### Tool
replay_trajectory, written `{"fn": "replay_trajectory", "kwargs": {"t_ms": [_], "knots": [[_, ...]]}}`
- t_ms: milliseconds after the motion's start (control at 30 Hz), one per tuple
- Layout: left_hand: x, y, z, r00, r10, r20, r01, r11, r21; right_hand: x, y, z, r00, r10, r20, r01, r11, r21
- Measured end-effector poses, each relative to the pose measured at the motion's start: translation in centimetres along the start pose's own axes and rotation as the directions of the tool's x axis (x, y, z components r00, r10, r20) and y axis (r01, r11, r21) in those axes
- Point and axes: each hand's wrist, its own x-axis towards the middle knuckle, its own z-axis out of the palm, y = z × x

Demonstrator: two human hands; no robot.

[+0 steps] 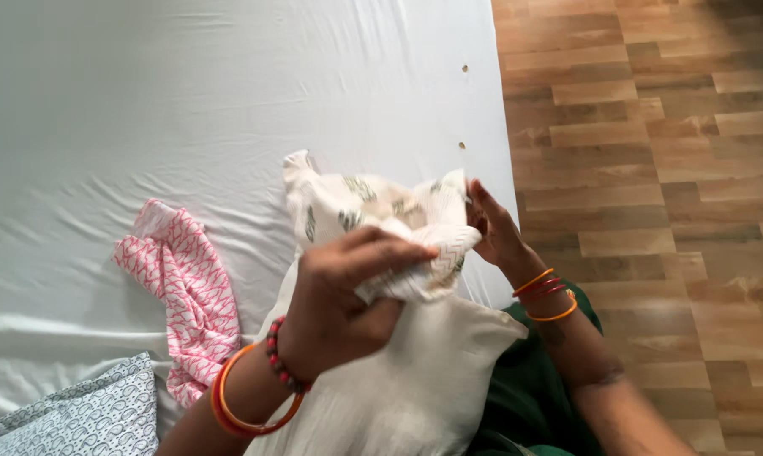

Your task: The person puts a patterned pillowcase onto a pillow by sliding the pillow into the opening and then zipping it closed.

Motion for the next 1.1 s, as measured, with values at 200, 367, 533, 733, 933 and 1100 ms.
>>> {"fn": "replay_trajectory", "kwargs": {"t_ms": [200, 367, 533, 733, 933, 1100], "knots": [[-2.4, -0.3, 0.1, 0.988, -0.104, 0.115, 0.095, 0.992, 0.081, -0.3, 6.4, -9.3, 0.918, 0.396, 0.012, -0.393, 0.907, 0.153], [-1.9, -3.9, -1.3, 0.987, -0.112, 0.118, 0.091, 0.981, 0.17, 3.7, 9.8, -12.7, 0.878, 0.463, -0.122, -0.447, 0.884, 0.137], [0.6, -15.8, -6.2, 0.885, -0.385, -0.26, 0.461, 0.801, 0.382, 13.7, 0.0, -12.5, 0.937, 0.165, -0.308, -0.151, 0.986, 0.069], [8.2, -26.5, -14.0, 0.724, 0.116, -0.679, 0.37, 0.766, 0.526, 19.2, -17.5, -1.1, 0.923, -0.339, -0.183, 0.336, 0.941, -0.051], [13.1, -19.7, -18.0, 0.504, 0.505, -0.701, -0.134, 0.847, 0.514, 13.5, -25.9, 4.6, 0.511, -0.802, 0.31, 0.85, 0.525, -0.043], [7.1, -16.7, -15.2, 0.717, 0.449, -0.534, -0.02, 0.778, 0.628, -0.8, -19.9, 4.4, 0.437, -0.892, 0.118, 0.809, 0.332, -0.485]]}}
